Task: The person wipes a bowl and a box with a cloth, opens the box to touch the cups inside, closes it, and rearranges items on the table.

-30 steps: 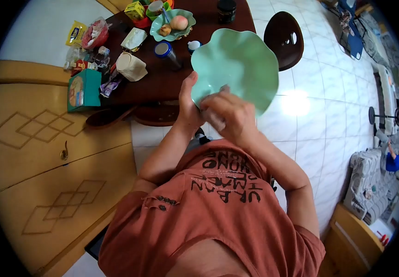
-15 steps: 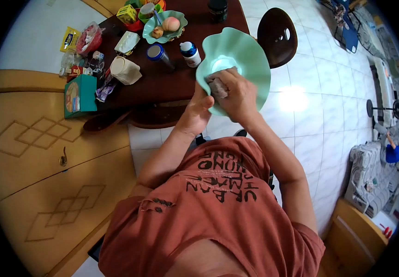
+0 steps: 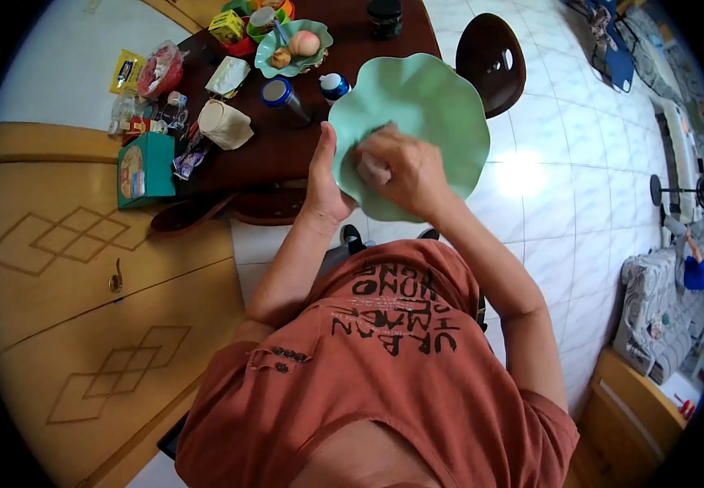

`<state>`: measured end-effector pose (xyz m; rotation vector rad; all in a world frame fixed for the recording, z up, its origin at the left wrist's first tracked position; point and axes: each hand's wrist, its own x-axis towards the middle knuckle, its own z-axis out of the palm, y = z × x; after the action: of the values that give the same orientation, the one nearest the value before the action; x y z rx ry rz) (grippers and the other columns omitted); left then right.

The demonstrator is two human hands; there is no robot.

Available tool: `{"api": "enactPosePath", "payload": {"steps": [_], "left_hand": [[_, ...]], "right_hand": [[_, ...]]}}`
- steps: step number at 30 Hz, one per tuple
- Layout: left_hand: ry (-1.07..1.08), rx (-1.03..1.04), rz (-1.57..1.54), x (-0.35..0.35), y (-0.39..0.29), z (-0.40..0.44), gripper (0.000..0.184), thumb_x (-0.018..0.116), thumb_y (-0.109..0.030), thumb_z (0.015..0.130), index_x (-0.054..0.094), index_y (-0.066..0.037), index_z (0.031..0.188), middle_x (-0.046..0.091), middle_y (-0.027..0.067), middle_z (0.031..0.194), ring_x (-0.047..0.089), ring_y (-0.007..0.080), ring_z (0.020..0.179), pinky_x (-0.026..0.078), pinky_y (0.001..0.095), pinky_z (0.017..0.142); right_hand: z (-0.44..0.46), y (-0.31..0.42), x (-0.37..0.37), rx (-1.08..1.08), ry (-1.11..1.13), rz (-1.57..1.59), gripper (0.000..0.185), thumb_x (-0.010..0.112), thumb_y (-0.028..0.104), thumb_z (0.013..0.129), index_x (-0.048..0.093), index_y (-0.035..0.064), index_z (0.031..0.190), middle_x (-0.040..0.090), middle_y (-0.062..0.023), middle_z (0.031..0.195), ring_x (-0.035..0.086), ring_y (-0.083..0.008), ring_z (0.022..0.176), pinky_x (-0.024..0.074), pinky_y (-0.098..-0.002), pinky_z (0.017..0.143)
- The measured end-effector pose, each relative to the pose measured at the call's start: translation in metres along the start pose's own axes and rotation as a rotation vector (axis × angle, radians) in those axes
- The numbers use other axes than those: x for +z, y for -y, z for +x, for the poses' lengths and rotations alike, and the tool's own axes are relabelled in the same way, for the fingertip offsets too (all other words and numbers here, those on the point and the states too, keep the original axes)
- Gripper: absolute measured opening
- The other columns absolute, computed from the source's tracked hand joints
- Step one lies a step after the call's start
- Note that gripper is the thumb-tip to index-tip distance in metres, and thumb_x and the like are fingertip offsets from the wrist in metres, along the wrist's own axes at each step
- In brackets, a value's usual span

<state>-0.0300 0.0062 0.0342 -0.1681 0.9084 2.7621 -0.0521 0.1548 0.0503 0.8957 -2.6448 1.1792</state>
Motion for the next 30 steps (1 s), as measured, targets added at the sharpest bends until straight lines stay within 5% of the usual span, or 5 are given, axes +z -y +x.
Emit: {"api": "enactPosePath", "payload": {"steps": [16, 20, 26, 28, 30], "left_hand": [[0.107, -0.066, 0.008, -0.013, -0.001, -0.011, 0.06, 0.045, -0.054, 0.1, 0.052, -0.004, 0.132, 0.062, 0.0103, 0.118, 0.059, 0.0213, 0.11, 0.048, 0.0367, 0.096], [-0.115, -0.06, -0.032, 0.007, 0.004, -0.009, 0.063, 0.042, -0.055, 0.1, 0.05, -0.005, 0.135, 0.061, 0.011, 0.122, 0.058, 0.024, 0.114, 0.044, 0.0398, 0.101], [0.161, -0.112, -0.108, -0.032, 0.011, -0.008, 0.061, 0.043, -0.054, 0.1, 0.052, -0.005, 0.134, 0.061, 0.0093, 0.123, 0.058, 0.0226, 0.113, 0.045, 0.0375, 0.101], [-0.061, -0.048, 0.018, 0.0, 0.004, -0.011, 0.064, 0.044, -0.055, 0.099, 0.049, -0.005, 0.138, 0.059, 0.011, 0.13, 0.055, 0.0241, 0.12, 0.041, 0.0392, 0.106], [0.061, -0.139, -0.065, -0.011, 0.004, -0.01, 0.068, 0.052, -0.054, 0.097, 0.043, -0.005, 0.142, 0.054, 0.0088, 0.136, 0.049, 0.0222, 0.128, 0.037, 0.0374, 0.109]], "right_hand": [[-0.016, 0.026, 0.005, -0.148, -0.064, 0.187, 0.014, 0.07, 0.013, 0.076, 0.069, 0.0124, 0.091, 0.067, -0.0075, 0.088, 0.066, -0.0309, 0.078, 0.0527, -0.0381, 0.065], [-0.013, 0.002, 0.01, 0.003, -0.121, -0.006, 0.018, 0.073, 0.012, 0.072, 0.068, 0.0135, 0.089, 0.066, -0.0071, 0.086, 0.065, -0.0312, 0.075, 0.0516, -0.0389, 0.062], [-0.018, 0.026, 0.01, -0.118, -0.096, 0.194, 0.016, 0.071, 0.012, 0.076, 0.068, 0.0139, 0.091, 0.066, -0.0084, 0.087, 0.066, -0.0322, 0.077, 0.0524, -0.0399, 0.066], [-0.014, 0.006, 0.009, -0.021, -0.132, 0.057, 0.019, 0.072, 0.012, 0.075, 0.067, 0.0142, 0.093, 0.066, -0.0084, 0.089, 0.066, -0.0326, 0.078, 0.0527, -0.0408, 0.067], [-0.009, -0.007, 0.002, 0.082, -0.095, 0.006, 0.026, 0.072, 0.012, 0.074, 0.067, 0.0148, 0.098, 0.065, -0.0072, 0.093, 0.065, -0.0325, 0.083, 0.0526, -0.0409, 0.068]]}}
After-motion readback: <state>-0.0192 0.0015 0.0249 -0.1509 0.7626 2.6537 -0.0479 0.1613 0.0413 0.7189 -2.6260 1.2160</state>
